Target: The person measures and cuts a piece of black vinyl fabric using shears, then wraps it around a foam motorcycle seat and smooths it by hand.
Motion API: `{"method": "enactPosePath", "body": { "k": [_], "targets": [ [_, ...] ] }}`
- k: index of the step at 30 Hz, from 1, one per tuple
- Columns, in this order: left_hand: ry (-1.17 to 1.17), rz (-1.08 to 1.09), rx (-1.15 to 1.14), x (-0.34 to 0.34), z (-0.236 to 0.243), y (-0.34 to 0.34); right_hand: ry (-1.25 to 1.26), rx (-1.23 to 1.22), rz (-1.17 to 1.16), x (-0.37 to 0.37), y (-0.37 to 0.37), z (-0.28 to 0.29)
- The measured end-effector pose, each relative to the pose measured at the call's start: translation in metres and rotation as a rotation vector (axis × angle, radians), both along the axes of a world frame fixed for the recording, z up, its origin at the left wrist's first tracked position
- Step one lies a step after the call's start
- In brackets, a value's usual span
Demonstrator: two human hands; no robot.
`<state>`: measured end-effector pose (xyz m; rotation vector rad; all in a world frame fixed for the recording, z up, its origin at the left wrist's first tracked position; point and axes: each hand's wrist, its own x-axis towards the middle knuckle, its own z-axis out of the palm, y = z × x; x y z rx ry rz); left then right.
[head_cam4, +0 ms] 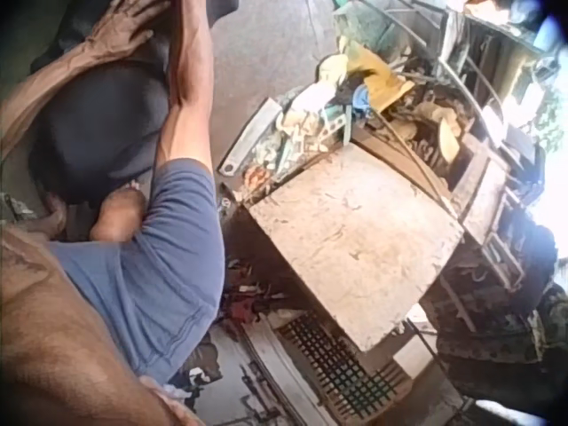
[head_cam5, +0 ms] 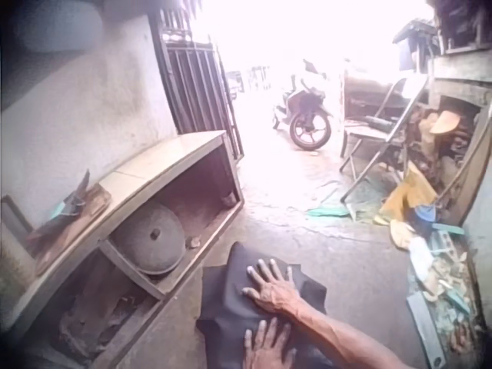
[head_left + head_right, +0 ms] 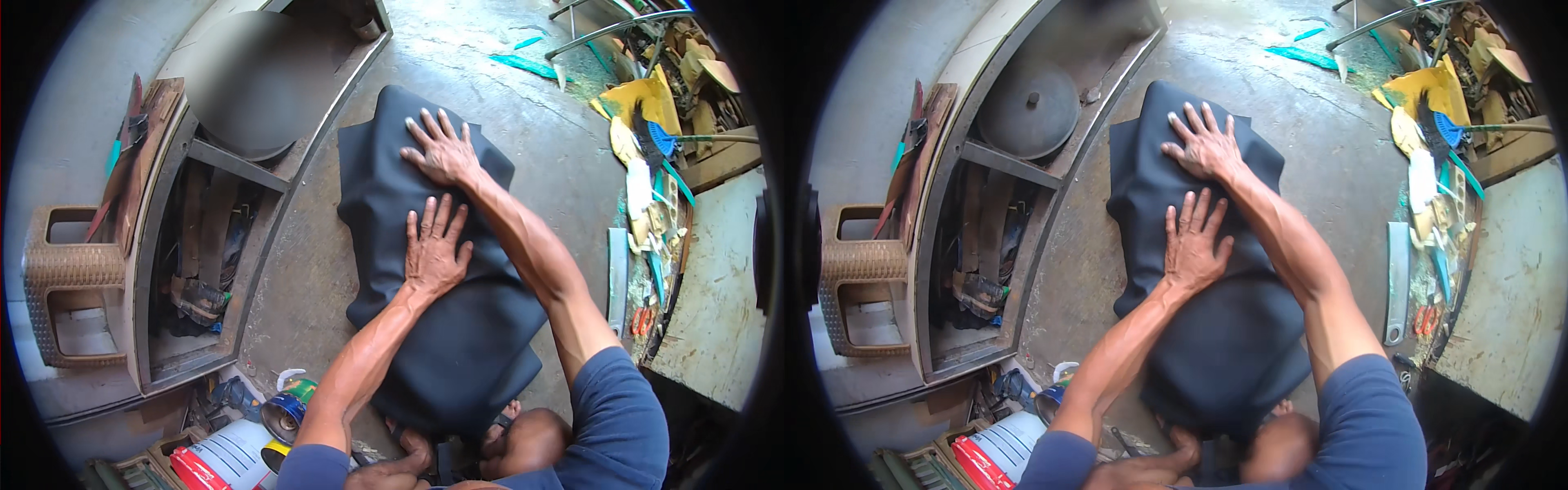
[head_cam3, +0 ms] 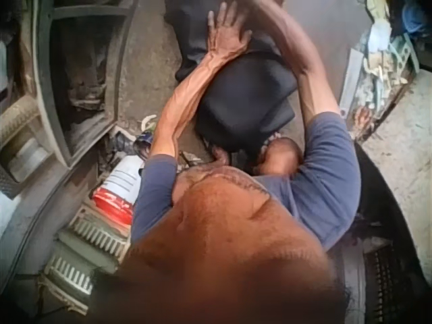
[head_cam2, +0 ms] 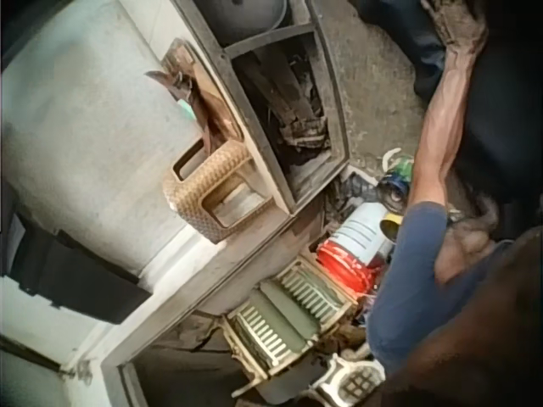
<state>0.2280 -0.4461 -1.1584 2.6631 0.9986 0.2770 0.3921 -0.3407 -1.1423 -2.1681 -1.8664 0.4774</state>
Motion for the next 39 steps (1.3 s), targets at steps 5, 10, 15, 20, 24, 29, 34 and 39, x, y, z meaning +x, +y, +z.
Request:
{"method": "enactPosePath", "body": {
  "k": [5, 10, 15, 20, 24, 29, 34, 39],
  "targets": [
    [-0.369, 0.063, -0.088, -0.031, 0.012, -0.005, 0.326, -0.050, -0.253, 0.032, -0.158, 0.014],
    [-0.326, 0.888, -0.344, -0.158, -0.021, -0.052, 0.893, -0.167, -0.657, 0.013, -0.319, -0.003],
    [-0.339, 1.033, -0.770, -0.206, -0.053, -0.125, 1.055, -0.379, -0.906, -0.008, -0.423, -0.051],
    [-0.383, 1.032, -0.988, -0.212, -0.050, -0.163, 1.008, -0.234, -0.833, -0.022, -0.473, -0.061],
    [0.014, 0.971, -0.557, -0.201, -0.052, -0.194, 1.157, 0.094, -0.909, -0.001, -0.498, -0.074],
    [0.019, 0.883, -0.550, -0.201, -0.043, -0.199, 1.285, 0.013, -0.800, -0.002, -0.501, -0.049],
    [0.049, 0.895, -0.746, -0.219, -0.055, -0.198, 1.320, -0.022, -0.748, -0.009, -0.515, -0.054],
    [0.006, 0.774, -0.623, -0.218, -0.058, -0.202, 1.276, 0.107, -0.803, -0.003, -0.501, -0.014]
  ]
}}
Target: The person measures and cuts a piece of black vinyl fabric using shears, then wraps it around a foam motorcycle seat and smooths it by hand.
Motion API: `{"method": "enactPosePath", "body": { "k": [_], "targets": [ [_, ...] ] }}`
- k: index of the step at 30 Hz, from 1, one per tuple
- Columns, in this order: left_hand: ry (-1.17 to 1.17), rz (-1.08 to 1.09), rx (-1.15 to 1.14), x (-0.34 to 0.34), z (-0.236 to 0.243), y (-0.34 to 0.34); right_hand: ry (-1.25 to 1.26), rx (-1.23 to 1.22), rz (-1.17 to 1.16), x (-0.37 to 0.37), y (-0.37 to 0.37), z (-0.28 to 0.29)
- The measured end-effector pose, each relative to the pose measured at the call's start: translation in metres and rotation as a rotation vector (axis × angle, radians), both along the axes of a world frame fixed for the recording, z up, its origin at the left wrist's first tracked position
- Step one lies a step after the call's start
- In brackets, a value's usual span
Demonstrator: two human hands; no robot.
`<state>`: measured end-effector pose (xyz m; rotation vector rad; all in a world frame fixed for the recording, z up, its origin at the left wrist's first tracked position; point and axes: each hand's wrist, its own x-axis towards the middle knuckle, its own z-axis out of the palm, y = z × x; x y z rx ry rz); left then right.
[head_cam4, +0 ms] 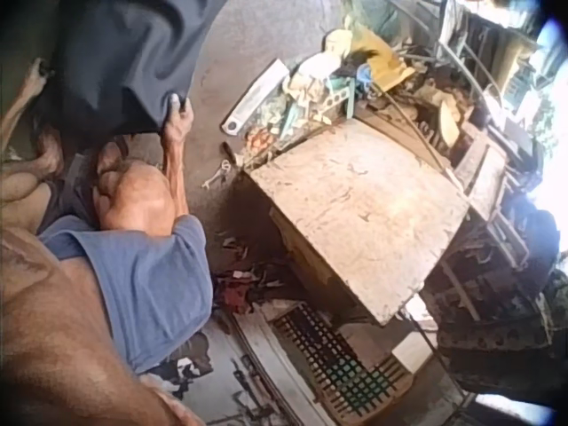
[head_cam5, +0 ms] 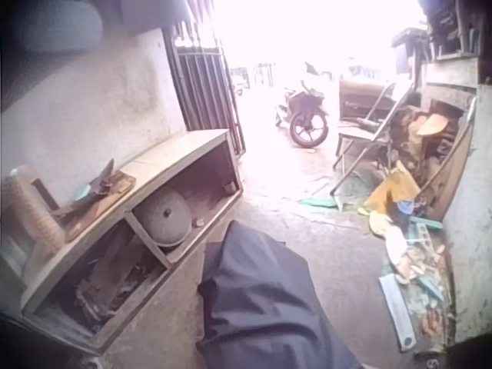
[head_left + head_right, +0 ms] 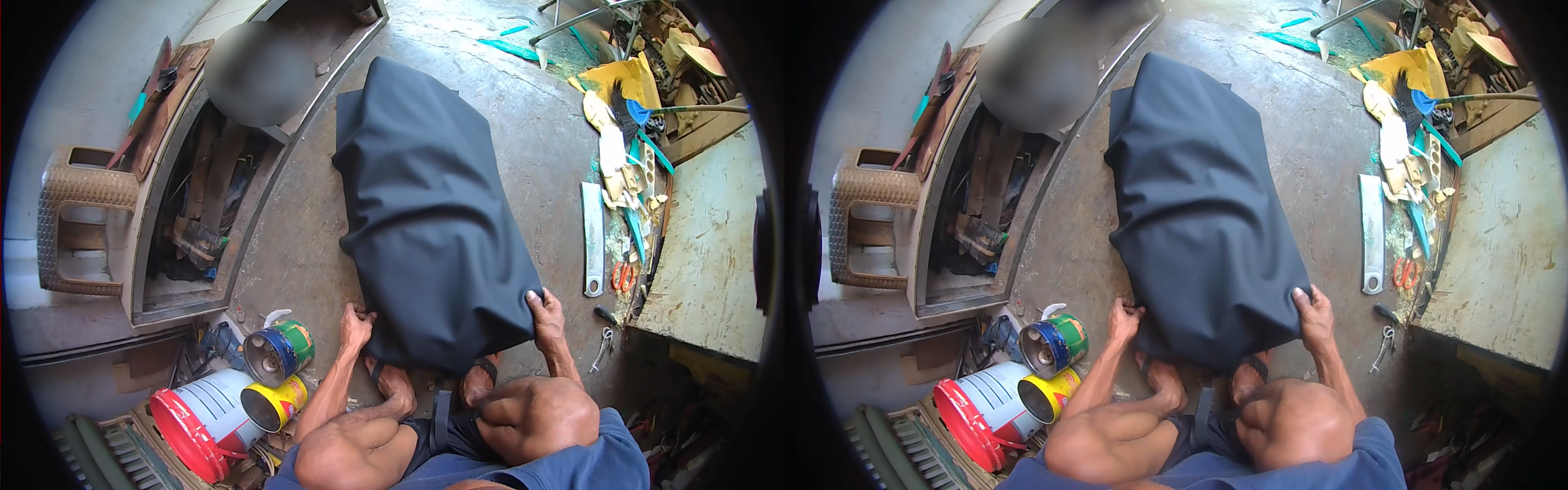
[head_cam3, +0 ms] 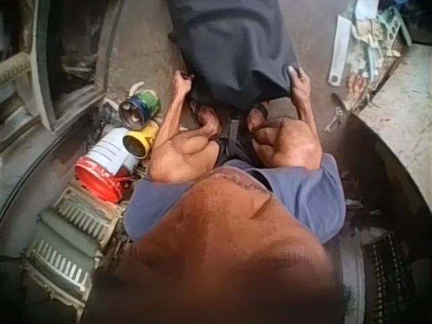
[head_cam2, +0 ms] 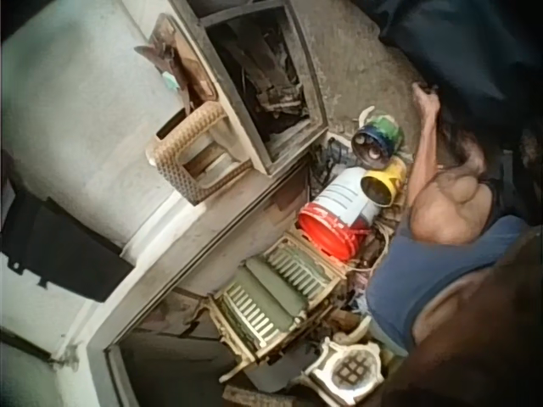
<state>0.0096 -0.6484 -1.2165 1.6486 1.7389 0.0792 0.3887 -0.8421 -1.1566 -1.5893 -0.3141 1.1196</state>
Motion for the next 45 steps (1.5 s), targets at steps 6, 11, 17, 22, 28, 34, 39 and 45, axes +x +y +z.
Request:
{"method": "enactPosePath", "body": {
  "k": [6, 11, 17, 22, 28, 34, 39, 45],
  "targets": [
    [-0.530, 0.194, -0.374, -0.022, 0.008, 0.013, 0.141, 0.051, -0.046, 0.012, 0.012, 0.038],
    [0.117, -0.066, 0.000, -0.028, 0.005, -0.021, 0.238, -0.166, 0.163, 0.001, -0.019, 0.037],
    [0.113, -0.045, -0.014, -0.037, 0.022, -0.018, 0.138, -0.072, 0.029, 0.002, -0.031, 0.012],
    [-0.743, 0.354, -0.281, -0.071, 0.057, -0.017, 0.112, -0.005, 0.033, 0.008, -0.024, 0.037],
    [-1.110, 0.483, -0.438, -0.070, 0.140, -0.054, 0.106, -0.074, -0.034, 0.012, -0.043, 0.039],
    [-1.013, 0.541, -0.349, -0.096, 0.119, -0.072, 0.089, -0.107, 0.005, 0.022, -0.059, 0.002],
    [-0.771, 0.456, -0.257, -0.107, 0.097, -0.073, -0.068, -0.165, 0.111, 0.019, -0.061, -0.009],
    [0.178, -0.204, 0.579, -0.019, 0.084, -0.015, -1.279, -0.405, 0.196, 0.015, -0.001, -0.003]
  ]
}}
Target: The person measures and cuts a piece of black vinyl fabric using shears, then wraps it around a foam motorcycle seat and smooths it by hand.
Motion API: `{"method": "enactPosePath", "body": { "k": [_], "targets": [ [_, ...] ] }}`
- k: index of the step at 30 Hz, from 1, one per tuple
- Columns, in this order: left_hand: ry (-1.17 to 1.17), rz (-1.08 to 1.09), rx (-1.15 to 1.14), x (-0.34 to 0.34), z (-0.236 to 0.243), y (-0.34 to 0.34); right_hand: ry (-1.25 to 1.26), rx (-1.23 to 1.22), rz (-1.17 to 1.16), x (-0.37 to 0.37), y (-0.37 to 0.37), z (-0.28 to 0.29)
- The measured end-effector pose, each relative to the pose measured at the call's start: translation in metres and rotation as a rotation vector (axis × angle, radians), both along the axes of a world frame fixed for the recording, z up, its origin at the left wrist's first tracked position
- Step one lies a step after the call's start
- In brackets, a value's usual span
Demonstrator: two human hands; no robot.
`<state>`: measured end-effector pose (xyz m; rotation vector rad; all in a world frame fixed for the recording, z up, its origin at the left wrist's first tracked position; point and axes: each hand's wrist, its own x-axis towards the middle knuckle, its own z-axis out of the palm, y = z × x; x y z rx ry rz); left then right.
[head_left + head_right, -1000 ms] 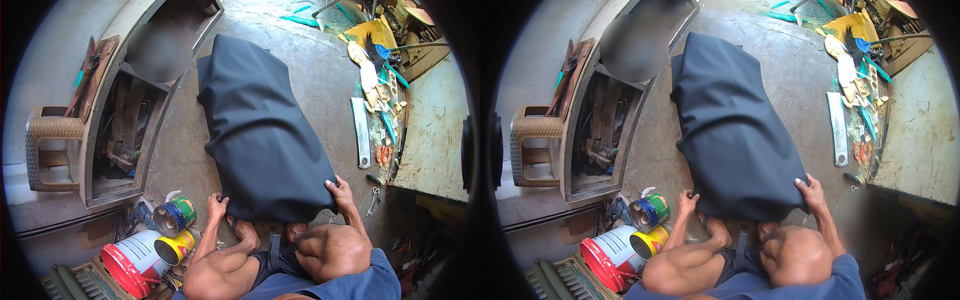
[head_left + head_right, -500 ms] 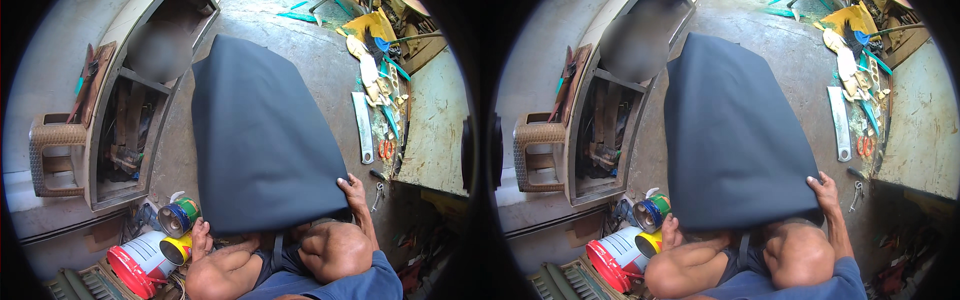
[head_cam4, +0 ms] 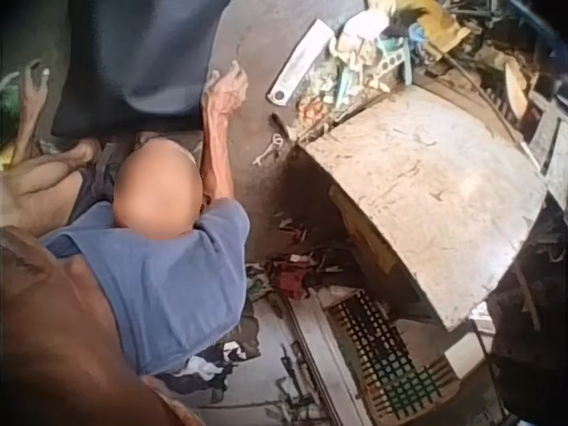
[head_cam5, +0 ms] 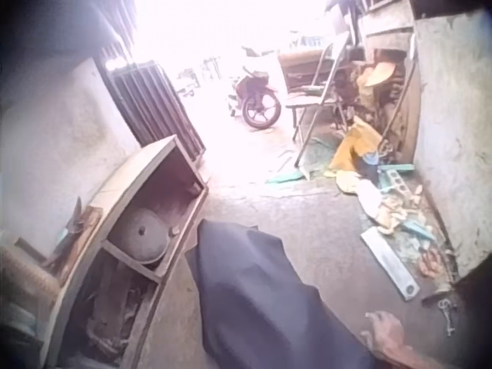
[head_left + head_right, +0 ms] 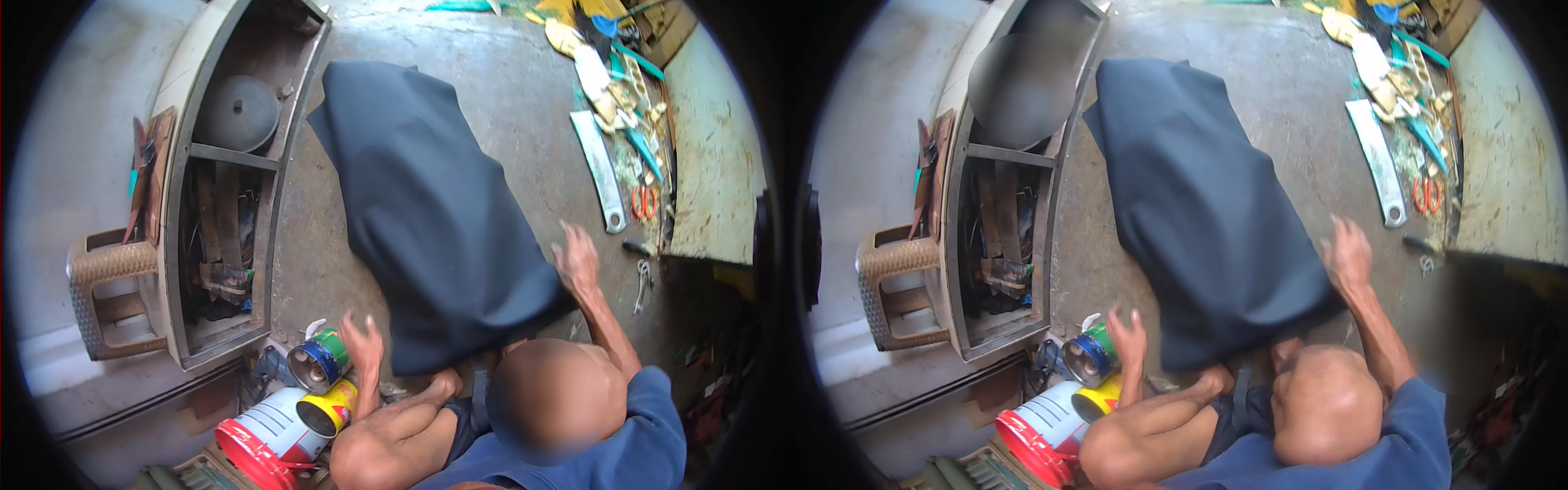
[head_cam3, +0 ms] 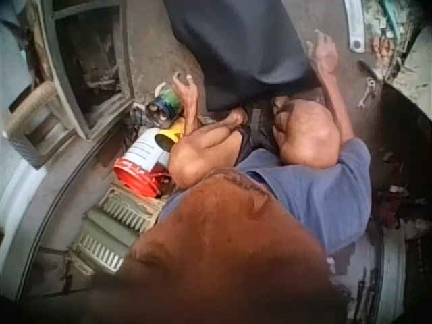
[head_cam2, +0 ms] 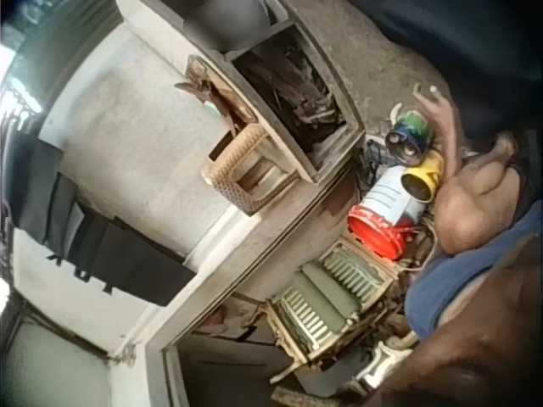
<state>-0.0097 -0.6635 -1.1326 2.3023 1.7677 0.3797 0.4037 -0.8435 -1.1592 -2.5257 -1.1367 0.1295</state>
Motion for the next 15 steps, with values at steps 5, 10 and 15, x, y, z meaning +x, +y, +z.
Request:
{"method": "enactPosePath", "body": {
  "k": [5, 10, 15],
  "targets": [
    [-0.812, -0.227, -0.192, 0.166, 0.014, 0.078, 0.176, 0.337, 0.511, -0.081, 0.164, 0.026],
    [-0.489, -0.209, -0.136, 0.192, -0.025, 0.120, -0.167, -0.138, 0.697, -0.095, 0.240, 0.034],
    [0.011, -0.200, -0.095, 0.193, -0.042, 0.104, 0.166, -0.077, 0.272, -0.062, 0.211, 0.022]
  ]
}}
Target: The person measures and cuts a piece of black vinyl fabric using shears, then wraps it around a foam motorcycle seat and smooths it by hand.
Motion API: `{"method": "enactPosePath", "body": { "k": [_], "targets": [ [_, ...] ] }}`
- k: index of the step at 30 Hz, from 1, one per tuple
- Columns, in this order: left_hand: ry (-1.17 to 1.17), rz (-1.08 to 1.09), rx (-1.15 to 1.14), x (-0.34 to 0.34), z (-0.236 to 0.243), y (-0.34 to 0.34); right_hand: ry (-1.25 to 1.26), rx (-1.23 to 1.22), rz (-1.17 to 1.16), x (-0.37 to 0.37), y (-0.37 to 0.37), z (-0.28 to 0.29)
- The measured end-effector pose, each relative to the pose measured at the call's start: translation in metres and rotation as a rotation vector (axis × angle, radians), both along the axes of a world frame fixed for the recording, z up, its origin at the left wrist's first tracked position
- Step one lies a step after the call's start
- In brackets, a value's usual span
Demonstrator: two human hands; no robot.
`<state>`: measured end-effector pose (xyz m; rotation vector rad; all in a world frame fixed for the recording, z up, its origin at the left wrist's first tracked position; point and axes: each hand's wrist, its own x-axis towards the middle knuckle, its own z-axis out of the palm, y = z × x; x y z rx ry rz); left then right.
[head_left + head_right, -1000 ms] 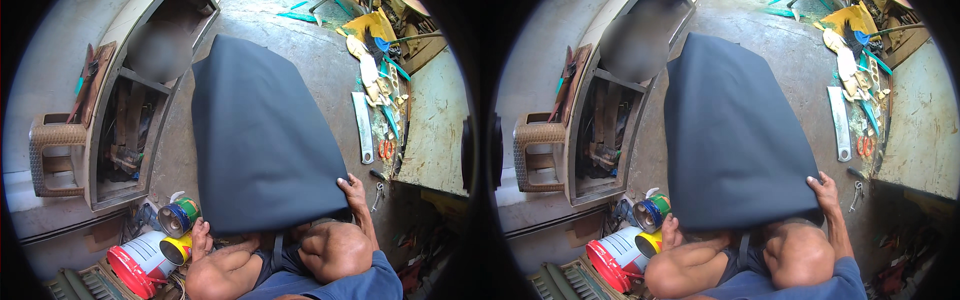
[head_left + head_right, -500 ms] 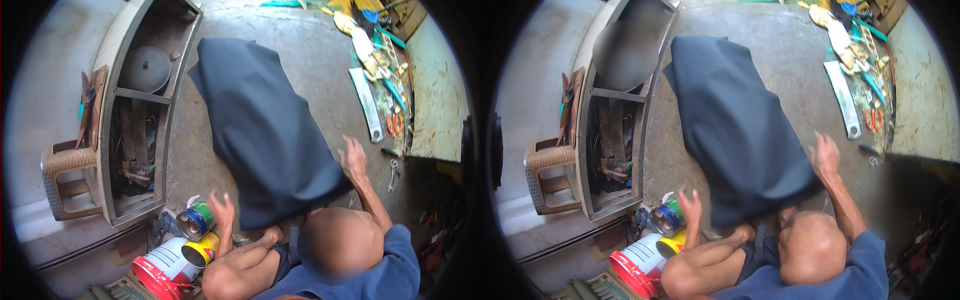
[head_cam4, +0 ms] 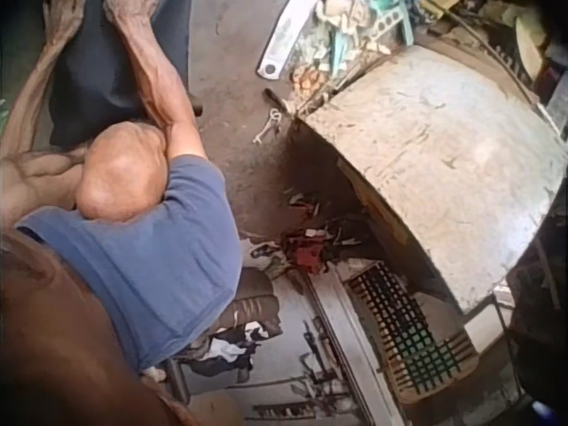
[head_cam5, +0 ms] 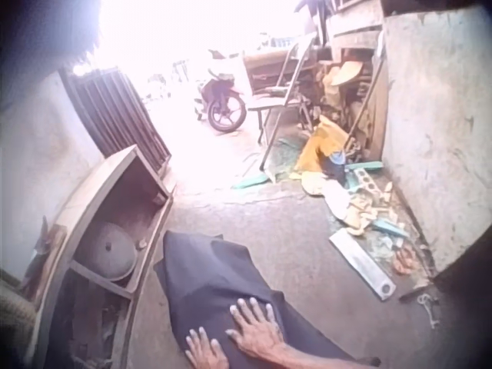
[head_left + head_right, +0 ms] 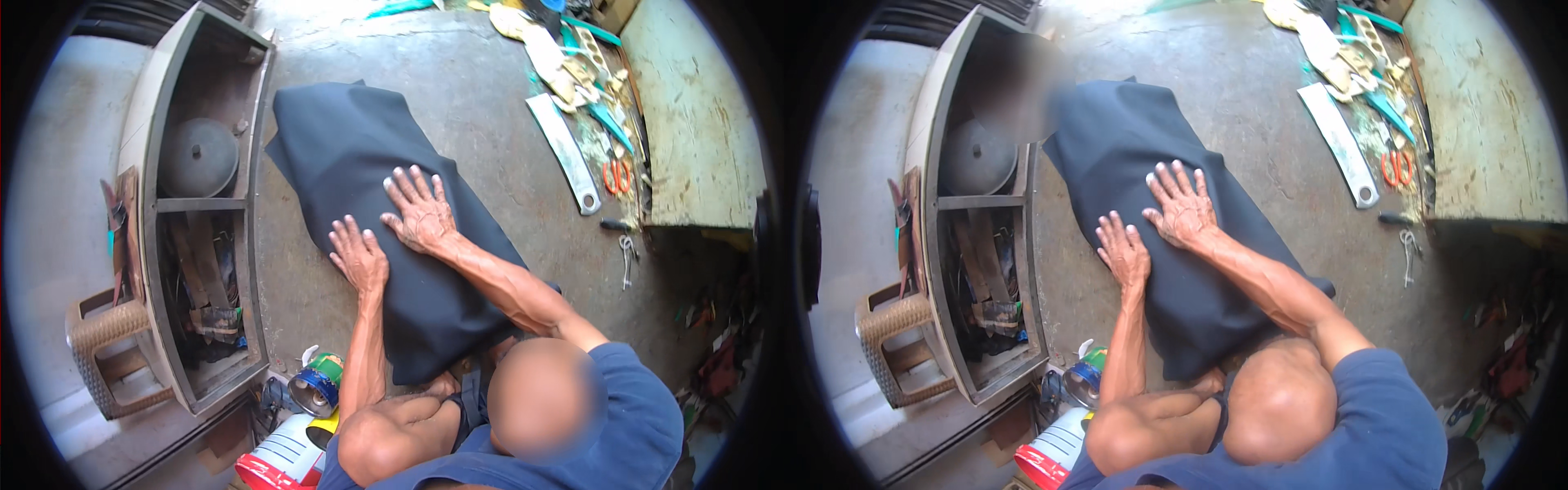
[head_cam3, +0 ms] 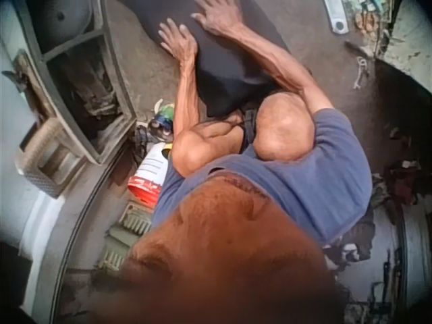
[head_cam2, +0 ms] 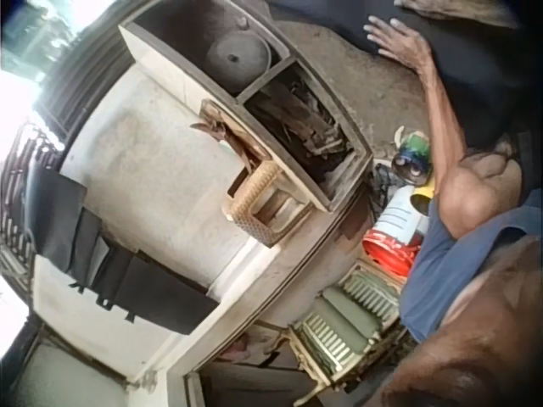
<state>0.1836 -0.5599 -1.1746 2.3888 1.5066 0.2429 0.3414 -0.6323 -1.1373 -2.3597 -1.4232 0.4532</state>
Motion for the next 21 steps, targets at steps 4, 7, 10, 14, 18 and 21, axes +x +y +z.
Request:
{"method": "enactPosePath", "body": {
  "k": [4, 7, 10, 14, 18, 21],
  "targets": [
    [-0.327, 0.182, -0.133, -0.048, -0.016, 0.020, 0.292, -0.057, -0.194, 0.010, -0.004, 0.006],
    [-0.681, 0.272, -0.420, -0.065, -0.022, 0.023, 0.646, -0.195, -0.382, 0.029, -0.016, 0.018],
    [-0.903, 0.318, -0.690, -0.072, -0.029, 0.022, 0.693, -0.120, -0.423, 0.036, -0.030, 0.002],
    [-0.999, 0.324, -0.713, -0.086, -0.042, 0.020, 0.923, -0.133, -0.436, 0.058, -0.044, 0.032],
    [-1.154, 0.264, -0.818, -0.065, -0.053, 0.002, 1.045, 0.053, -0.531, 0.080, -0.071, -0.007],
    [-1.083, 0.342, -0.732, -0.109, -0.065, 0.034, 1.162, 0.127, -0.521, 0.052, -0.037, 0.006]
  ]
}}
